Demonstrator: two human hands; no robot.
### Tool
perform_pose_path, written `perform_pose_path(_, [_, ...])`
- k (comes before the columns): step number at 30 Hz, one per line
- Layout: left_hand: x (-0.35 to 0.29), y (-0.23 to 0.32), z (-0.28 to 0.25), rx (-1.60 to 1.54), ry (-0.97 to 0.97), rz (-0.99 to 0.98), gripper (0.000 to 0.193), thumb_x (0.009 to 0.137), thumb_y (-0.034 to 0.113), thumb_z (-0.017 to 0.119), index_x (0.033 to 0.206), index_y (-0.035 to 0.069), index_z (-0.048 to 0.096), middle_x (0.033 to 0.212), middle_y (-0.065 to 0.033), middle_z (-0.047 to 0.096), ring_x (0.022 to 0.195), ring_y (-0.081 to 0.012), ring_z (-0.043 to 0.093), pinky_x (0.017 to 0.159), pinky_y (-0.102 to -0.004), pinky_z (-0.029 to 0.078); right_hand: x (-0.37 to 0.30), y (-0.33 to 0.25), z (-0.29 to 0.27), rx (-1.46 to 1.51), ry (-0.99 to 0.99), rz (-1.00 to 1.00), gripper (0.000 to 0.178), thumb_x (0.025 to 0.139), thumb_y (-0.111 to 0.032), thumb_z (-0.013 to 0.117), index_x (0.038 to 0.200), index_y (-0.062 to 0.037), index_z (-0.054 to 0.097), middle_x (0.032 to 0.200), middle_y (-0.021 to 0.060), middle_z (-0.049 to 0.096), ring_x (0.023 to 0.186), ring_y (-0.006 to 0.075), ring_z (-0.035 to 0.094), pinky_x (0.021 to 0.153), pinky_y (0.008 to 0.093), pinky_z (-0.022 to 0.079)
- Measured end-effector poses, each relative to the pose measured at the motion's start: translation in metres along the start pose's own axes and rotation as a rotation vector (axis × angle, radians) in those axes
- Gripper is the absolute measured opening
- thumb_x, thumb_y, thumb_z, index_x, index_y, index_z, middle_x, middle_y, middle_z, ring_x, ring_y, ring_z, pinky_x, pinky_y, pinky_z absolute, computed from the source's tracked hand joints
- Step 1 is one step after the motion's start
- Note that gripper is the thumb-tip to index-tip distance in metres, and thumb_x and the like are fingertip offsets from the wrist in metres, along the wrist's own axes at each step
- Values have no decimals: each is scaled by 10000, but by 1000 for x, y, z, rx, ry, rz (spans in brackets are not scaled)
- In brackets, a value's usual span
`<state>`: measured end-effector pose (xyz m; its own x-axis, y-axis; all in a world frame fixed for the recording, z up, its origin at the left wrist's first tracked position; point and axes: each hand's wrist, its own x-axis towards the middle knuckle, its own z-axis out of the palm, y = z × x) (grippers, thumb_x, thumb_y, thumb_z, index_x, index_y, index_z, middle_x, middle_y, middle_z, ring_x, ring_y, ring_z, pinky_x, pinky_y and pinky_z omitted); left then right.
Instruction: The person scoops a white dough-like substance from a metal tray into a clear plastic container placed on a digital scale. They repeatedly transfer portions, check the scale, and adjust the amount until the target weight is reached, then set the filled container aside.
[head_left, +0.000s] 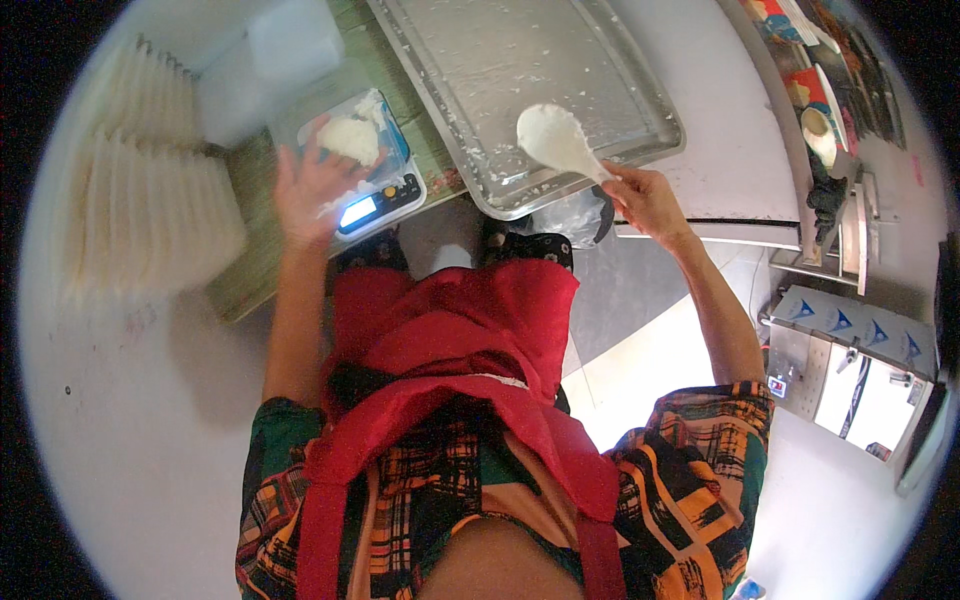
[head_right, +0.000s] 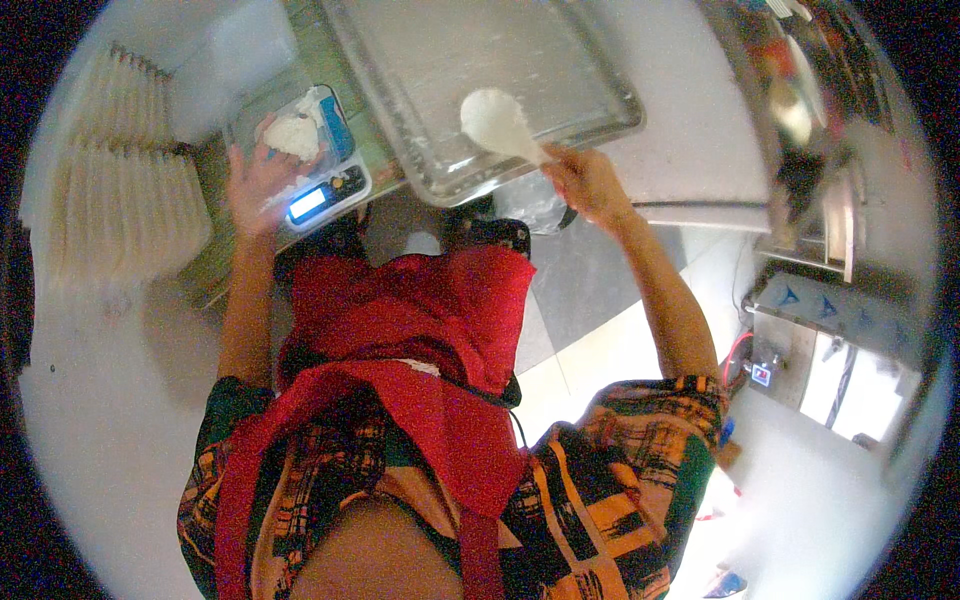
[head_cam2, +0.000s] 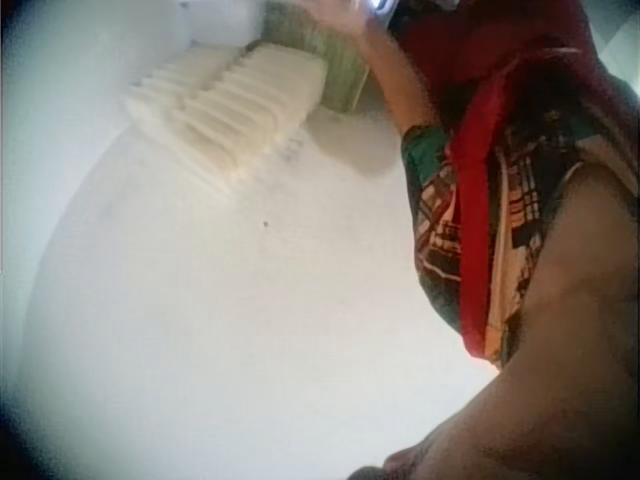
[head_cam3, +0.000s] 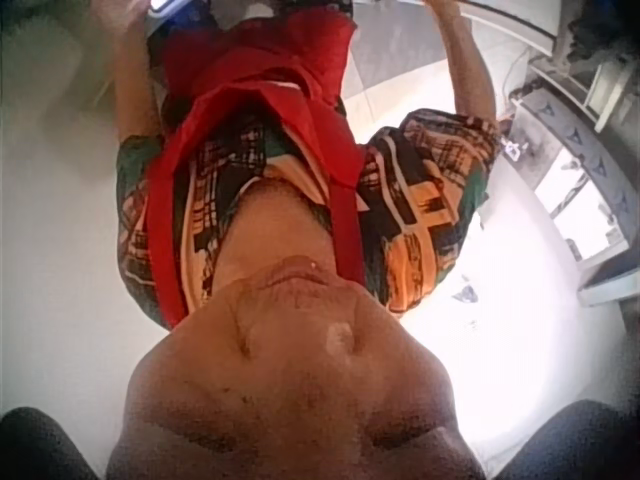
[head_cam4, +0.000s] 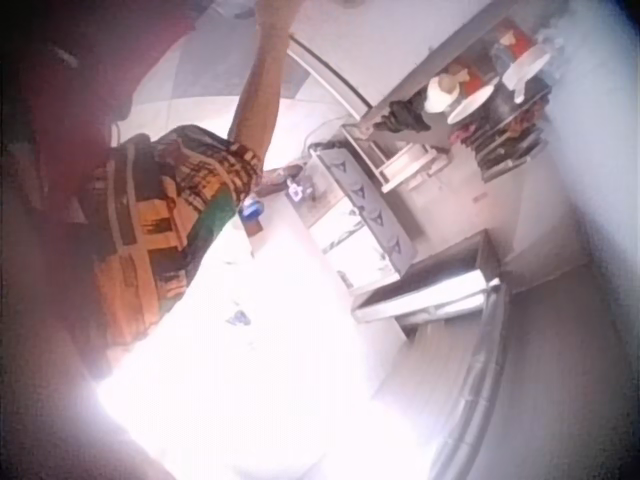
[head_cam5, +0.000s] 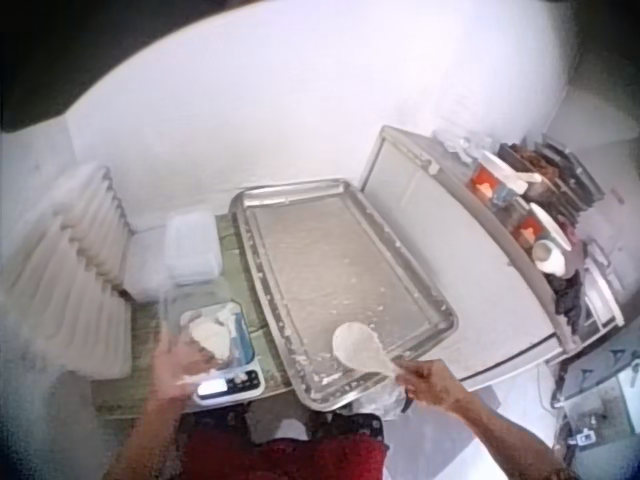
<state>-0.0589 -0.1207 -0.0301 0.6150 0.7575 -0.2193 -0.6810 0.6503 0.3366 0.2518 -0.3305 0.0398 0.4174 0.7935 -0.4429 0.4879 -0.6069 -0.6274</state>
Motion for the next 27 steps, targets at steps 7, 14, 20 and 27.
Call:
perform_pose_path(7, [1, -2, -8, -65, -98, -44, 617, 853, 512, 243, 1288, 73, 234, 1288, -216, 282, 1198, -364, 270, 977, -585, 150, -2, 17, 10, -133, 182, -81, 300, 812, -182, 495, 1084, -65, 542, 513, 72, 494, 431, 142, 463, 433, 296, 387])
perform_pose_path(14, [-1, -25, -11, -4, -52, -134, 638, 849, 529, 220, 1302, 79, 209, 1285, -224, 275, 1184, -377, 287, 966, -587, 179, -3, -9, 46, -27, 44, -75, 325, 829, -139, 485, 1150, -94, 510, 530, -24, 414, 442, 48, 380, 381, 223, 343])
perform_pose_path(20, [-6, -55, -7, -135, -52, -232, 624, 829, 514, 338, 1270, 80, 254, 1294, -221, 245, 1186, -416, 250, 961, -594, 193, 9, -20, 69, -37, 5, -216, 324, 831, -143, 485, 1148, -77, 507, 518, -21, 433, 419, 55, 380, 378, 227, 338])
perform_pose_path(27, [-3, -64, -14, -188, -58, -199, 608, 813, 507, 392, 1233, 78, 294, 1254, -213, 296, 1152, -405, 305, 950, -604, 208, 8, -26, 64, 551, -196, 157, 321, 844, -156, 487, 1150, -59, 493, 527, -21, 414, 410, 33, 349, 306, 177, 256])
